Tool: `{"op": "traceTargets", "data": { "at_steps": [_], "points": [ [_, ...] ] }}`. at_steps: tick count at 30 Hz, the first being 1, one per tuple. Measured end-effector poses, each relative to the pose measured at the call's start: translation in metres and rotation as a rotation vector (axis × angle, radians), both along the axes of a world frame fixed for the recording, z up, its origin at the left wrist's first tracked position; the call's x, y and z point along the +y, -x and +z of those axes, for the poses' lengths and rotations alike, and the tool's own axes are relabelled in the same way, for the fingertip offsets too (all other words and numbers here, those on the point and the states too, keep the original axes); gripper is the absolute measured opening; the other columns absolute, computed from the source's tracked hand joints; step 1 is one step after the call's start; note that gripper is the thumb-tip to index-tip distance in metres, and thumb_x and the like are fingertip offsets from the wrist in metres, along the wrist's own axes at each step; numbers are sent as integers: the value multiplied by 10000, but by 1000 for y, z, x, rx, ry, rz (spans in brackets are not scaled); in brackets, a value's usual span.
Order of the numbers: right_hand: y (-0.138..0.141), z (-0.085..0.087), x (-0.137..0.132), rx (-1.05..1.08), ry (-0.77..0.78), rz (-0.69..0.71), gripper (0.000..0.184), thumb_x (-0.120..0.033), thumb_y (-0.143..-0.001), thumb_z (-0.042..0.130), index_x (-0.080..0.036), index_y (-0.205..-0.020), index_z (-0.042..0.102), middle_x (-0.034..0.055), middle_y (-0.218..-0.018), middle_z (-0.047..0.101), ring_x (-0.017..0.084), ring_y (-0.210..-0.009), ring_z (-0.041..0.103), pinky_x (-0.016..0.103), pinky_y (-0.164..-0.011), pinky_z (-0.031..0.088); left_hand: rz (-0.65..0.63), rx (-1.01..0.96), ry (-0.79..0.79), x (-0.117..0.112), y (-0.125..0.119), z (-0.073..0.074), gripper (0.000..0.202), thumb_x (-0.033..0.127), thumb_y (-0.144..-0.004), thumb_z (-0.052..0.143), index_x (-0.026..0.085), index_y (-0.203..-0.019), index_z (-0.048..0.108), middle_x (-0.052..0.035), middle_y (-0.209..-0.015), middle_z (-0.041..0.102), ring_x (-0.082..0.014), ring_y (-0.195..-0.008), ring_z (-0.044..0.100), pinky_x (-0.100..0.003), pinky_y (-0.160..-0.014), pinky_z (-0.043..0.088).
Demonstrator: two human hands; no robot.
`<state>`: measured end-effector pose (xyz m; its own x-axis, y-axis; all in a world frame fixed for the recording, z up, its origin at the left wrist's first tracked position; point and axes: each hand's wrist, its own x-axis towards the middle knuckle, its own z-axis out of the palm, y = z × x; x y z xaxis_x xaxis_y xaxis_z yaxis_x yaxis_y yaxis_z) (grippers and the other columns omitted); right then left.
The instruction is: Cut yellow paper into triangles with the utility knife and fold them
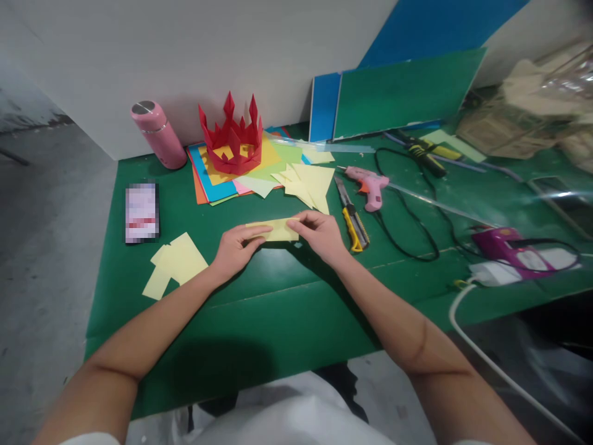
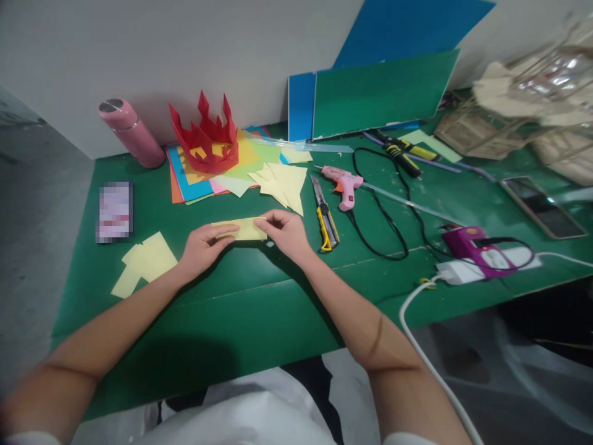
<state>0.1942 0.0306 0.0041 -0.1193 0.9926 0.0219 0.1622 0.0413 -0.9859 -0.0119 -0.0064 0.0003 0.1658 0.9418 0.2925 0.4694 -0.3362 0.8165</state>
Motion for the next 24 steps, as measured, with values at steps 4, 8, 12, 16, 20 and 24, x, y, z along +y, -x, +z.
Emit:
{"op": "traceTargets", "data": {
  "at_steps": [4, 8, 12, 16, 20, 24],
  "points": [
    [-1, 0, 0, -30, -21, 10, 342, -526, -652, 765, -201, -666, 660, -3, -659, 650, 105, -579, 546, 266, -578, 492, -23, -11, 5, -1, 0, 0, 196, 158, -842, 647, 274, -965, 747, 3, -965, 759, -150, -816, 677, -296, -782, 552],
    [-1, 0, 0, -34, -8, 1, 349, -541, -650, 760, -205, -668, 664, 2, -661, 645, 110, -581, 540, 270, -575, 485, -39, -24, 36, -1, 0, 2, 193, 169, -850, 631, 282, -949, 752, 6, -937, 763, -147, -771, 672, -287, -748, 551],
    [-1, 0, -1, -40, -1, -5, 355, -547, -642, 762, -206, -665, 664, 5, -667, 643, 115, -585, 536, 275, -576, 480, -35, -4, 91, -1, 0, 3, 189, 187, -840, 640, 287, -950, 755, 5, -951, 762, -158, -770, 671, -299, -749, 548],
    [0, 0, -1, -43, 0, -1, 358, -546, -643, 762, -203, -674, 665, 6, -671, 642, 116, -591, 535, 279, -591, 481, -60, -5, 142, 2, 1, 1, 186, 186, -835, 634, 274, -940, 759, -3, -983, 758, -174, -859, 690, -324, -823, 547],
    [-1, 0, 0, -33, 15, 14, 360, -545, -653, 757, -200, -692, 664, 4, -667, 638, 116, -589, 542, 272, -582, 478, -55, 6, 170, 4, 2, 0, 196, 183, -831, 634, 267, -960, 756, -10, -999, 755, -178, -875, 691, -337, -843, 546],
    [-1, 0, -1, 23, 82, 177, 394, -514, -615, 792, -190, -813, 690, 13, -741, 686, 135, -645, 604, 276, -622, 508, -29, 0, 159, 3, 1, -1, 187, 201, -837, 637, 256, -971, 755, -17, -998, 755, -178, -855, 686, -335, -837, 543]
  ]
}}
